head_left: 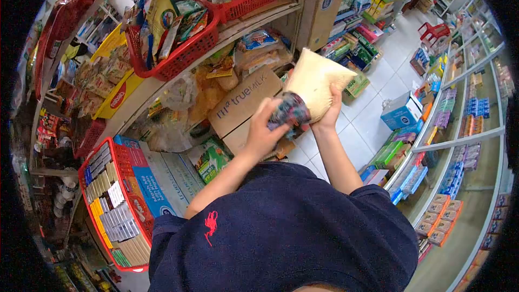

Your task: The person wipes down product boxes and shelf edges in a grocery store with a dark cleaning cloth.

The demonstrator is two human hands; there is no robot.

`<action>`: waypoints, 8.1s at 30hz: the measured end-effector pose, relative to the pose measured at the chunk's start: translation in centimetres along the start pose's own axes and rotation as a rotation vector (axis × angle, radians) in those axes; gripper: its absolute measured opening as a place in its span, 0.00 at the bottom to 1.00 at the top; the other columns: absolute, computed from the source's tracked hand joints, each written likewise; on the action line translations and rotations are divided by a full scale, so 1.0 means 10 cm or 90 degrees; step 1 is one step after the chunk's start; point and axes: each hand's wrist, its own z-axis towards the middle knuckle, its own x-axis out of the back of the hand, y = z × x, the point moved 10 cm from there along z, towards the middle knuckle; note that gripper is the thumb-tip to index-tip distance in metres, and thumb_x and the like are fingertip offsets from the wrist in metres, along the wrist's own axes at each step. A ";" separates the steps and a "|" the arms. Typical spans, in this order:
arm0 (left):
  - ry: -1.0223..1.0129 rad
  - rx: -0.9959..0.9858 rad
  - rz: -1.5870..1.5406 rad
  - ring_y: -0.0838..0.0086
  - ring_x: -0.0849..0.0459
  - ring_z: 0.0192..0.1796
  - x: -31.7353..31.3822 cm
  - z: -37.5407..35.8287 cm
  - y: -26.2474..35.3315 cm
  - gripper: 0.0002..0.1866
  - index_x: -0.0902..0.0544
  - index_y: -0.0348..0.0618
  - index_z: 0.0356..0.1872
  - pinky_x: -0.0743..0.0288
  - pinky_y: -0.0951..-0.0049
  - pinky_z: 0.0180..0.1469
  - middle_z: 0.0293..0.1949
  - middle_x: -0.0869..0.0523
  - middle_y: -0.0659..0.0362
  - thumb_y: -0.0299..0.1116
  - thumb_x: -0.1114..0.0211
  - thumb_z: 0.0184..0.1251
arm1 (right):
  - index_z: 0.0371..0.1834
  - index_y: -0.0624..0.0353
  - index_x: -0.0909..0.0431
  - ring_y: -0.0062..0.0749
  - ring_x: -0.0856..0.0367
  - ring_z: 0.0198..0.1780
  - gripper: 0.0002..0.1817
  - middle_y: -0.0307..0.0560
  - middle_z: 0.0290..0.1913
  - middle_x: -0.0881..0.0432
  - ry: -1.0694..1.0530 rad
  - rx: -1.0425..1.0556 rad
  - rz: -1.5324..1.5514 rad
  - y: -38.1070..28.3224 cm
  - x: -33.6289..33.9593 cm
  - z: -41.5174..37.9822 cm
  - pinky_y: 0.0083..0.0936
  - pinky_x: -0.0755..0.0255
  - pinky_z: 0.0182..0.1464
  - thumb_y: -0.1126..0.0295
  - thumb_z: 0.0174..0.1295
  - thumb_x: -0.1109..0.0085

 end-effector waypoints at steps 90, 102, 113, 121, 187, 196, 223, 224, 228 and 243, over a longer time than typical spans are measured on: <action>0.345 0.435 -0.822 0.61 0.25 0.51 0.40 -0.88 -1.10 0.32 0.35 0.34 0.56 0.33 0.63 0.55 0.50 0.26 0.47 0.47 0.47 0.54 | 0.62 0.58 0.44 0.36 0.36 0.59 0.28 0.47 0.58 0.35 -0.232 -0.542 -0.330 1.60 -0.02 -0.36 0.31 0.40 0.59 0.52 0.64 0.65; 0.490 0.370 -0.931 0.61 0.22 0.47 0.70 -0.98 -1.25 0.27 0.32 0.37 0.53 0.29 0.61 0.52 0.48 0.23 0.49 0.45 0.49 0.56 | 0.47 0.56 0.32 0.46 0.35 0.51 0.29 0.54 0.49 0.36 -0.668 0.185 -0.623 1.02 -1.03 -0.66 0.35 0.41 0.54 0.74 0.34 0.43; 0.553 0.244 -0.955 0.62 0.21 0.44 0.91 -1.14 -1.21 0.24 0.29 0.36 0.49 0.28 0.62 0.49 0.43 0.21 0.49 0.43 0.50 0.57 | 0.34 0.63 0.28 0.40 0.30 0.31 0.19 0.50 0.29 0.32 -0.856 0.283 -0.626 1.23 -1.58 -0.88 0.27 0.34 0.34 0.73 0.32 0.45; 0.550 0.345 -0.905 0.64 0.19 0.40 0.91 -1.34 -1.11 0.26 0.28 0.36 0.49 0.26 0.65 0.47 0.42 0.20 0.50 0.46 0.48 0.54 | 0.30 0.63 0.29 0.35 0.29 0.30 0.15 0.45 0.28 0.29 -0.623 0.103 -0.587 1.55 -1.57 -0.39 0.23 0.34 0.36 0.77 0.34 0.45; 0.642 0.275 -0.568 0.71 0.25 0.48 2.04 -1.60 -0.96 0.25 0.35 0.37 0.52 0.31 0.72 0.50 0.46 0.25 0.54 0.27 0.44 0.49 | 0.35 0.62 0.26 0.46 0.25 0.34 0.18 0.52 0.31 0.26 -0.970 0.286 -0.768 2.02 -2.00 -1.49 0.31 0.31 0.37 0.76 0.36 0.38; 0.539 0.309 -0.537 0.73 0.27 0.50 1.88 -1.43 -0.98 0.27 0.36 0.38 0.54 0.35 0.75 0.53 0.48 0.27 0.56 0.28 0.44 0.48 | 0.35 0.66 0.26 0.43 0.25 0.35 0.14 0.53 0.33 0.24 -0.751 0.230 -0.796 1.89 -2.15 -0.85 0.28 0.33 0.41 0.78 0.41 0.41; 0.598 0.378 -0.929 0.55 0.21 0.44 1.33 -1.54 -1.63 0.29 0.31 0.32 0.51 0.29 0.58 0.50 0.44 0.22 0.44 0.44 0.53 0.52 | 0.34 0.64 0.26 0.38 0.28 0.30 0.16 0.49 0.28 0.28 -0.873 0.234 -0.679 1.87 -1.39 -1.07 0.26 0.33 0.32 0.78 0.36 0.42; 0.549 0.378 -0.943 0.56 0.21 0.43 1.27 -1.51 -1.60 0.28 0.31 0.32 0.51 0.28 0.59 0.50 0.44 0.22 0.45 0.44 0.53 0.52 | 0.33 0.64 0.27 0.34 0.28 0.31 0.15 0.48 0.29 0.27 -0.757 0.171 -0.689 1.90 -1.34 -0.82 0.25 0.33 0.34 0.78 0.38 0.42; 0.497 0.428 -0.937 0.60 0.20 0.42 1.07 -1.40 -1.51 0.27 0.30 0.34 0.50 0.27 0.62 0.49 0.43 0.21 0.47 0.45 0.51 0.53 | 0.34 0.64 0.28 0.25 0.28 0.34 0.08 0.43 0.34 0.25 -0.461 0.090 -0.626 1.75 -1.41 -0.34 0.21 0.34 0.39 0.78 0.49 0.45; 0.556 0.521 -0.778 0.62 0.20 0.41 1.03 -1.35 -1.50 0.26 0.29 0.34 0.49 0.25 0.64 0.46 0.42 0.21 0.49 0.44 0.52 0.55 | 0.39 0.63 0.30 0.25 0.28 0.35 0.10 0.41 0.34 0.25 -0.374 -0.004 -0.574 1.71 -1.16 -0.28 0.21 0.34 0.39 0.77 0.52 0.46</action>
